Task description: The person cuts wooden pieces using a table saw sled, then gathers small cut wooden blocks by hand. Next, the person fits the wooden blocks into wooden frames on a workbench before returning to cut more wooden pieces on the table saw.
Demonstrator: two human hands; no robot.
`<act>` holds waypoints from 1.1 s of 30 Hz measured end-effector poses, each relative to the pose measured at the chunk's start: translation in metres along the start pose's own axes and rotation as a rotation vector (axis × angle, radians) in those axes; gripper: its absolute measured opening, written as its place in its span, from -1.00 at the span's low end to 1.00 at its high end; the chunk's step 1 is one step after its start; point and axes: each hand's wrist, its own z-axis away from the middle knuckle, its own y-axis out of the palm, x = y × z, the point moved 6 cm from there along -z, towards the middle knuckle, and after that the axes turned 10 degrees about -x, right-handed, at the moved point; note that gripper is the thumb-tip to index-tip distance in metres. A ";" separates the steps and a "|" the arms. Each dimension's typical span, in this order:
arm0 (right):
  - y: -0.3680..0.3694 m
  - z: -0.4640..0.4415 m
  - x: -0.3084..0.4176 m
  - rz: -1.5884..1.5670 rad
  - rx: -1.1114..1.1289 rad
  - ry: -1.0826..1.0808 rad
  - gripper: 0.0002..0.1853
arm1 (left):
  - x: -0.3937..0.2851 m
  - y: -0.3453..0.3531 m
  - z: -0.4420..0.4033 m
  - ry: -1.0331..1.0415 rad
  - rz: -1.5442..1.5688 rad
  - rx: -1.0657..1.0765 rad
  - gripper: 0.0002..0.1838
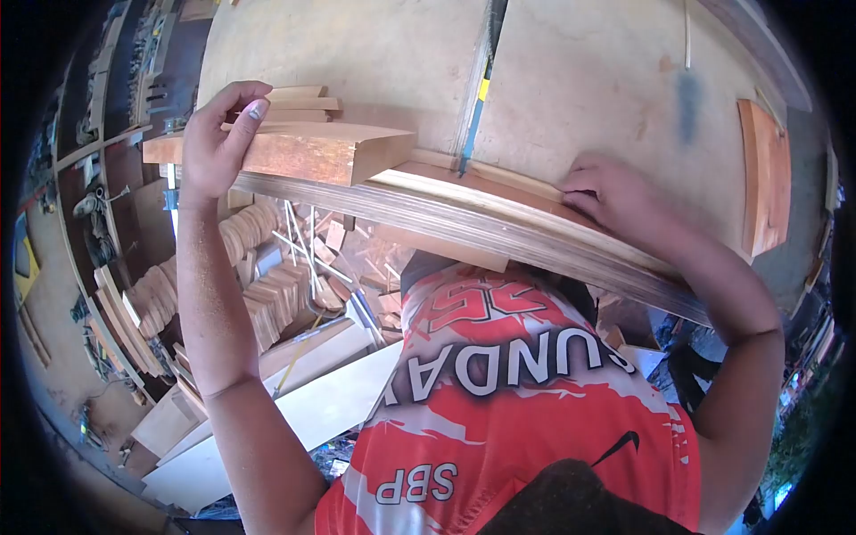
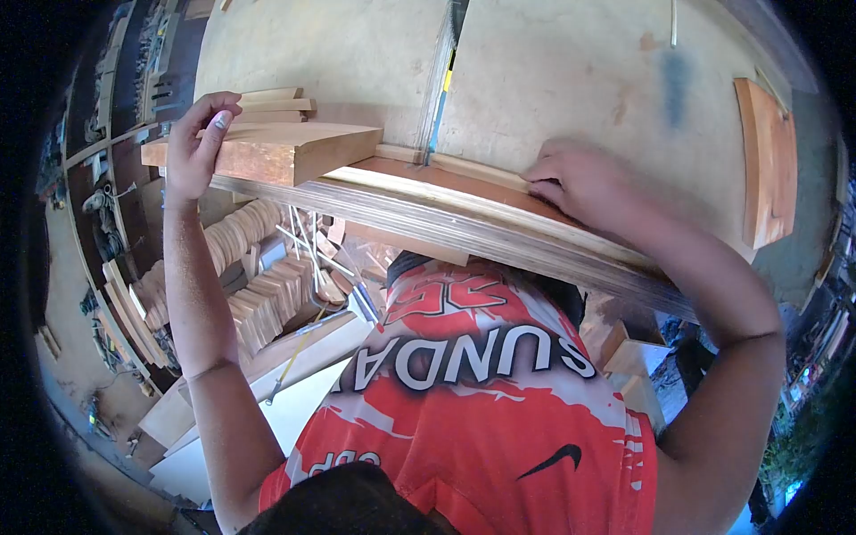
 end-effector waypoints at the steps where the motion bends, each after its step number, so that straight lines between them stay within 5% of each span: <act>1: 0.005 -0.005 0.000 0.032 0.036 -0.013 -0.87 | 0.000 0.000 0.000 -0.004 0.004 0.003 -0.68; 17: 0.016 -0.022 -0.001 0.016 0.025 -0.033 -0.87 | 0.002 -0.001 -0.001 0.025 0.039 -0.080 -0.72; 21: 0.016 -0.033 -0.018 0.088 0.274 0.157 -0.82 | 0.007 0.001 -0.002 0.066 0.107 -0.044 -0.72; 23: -0.005 -0.040 -0.027 0.050 0.050 0.026 -0.79 | 0.018 -0.001 -0.002 0.015 0.051 0.024 -0.68; 27: -0.045 -0.028 -0.035 -0.028 -0.003 0.096 -0.79 | 0.021 0.000 -0.003 0.039 0.069 0.027 -0.67; 33: -0.025 -0.009 -0.029 -0.029 0.132 0.058 -0.82 | 0.017 0.000 -0.004 0.057 0.076 0.048 -0.73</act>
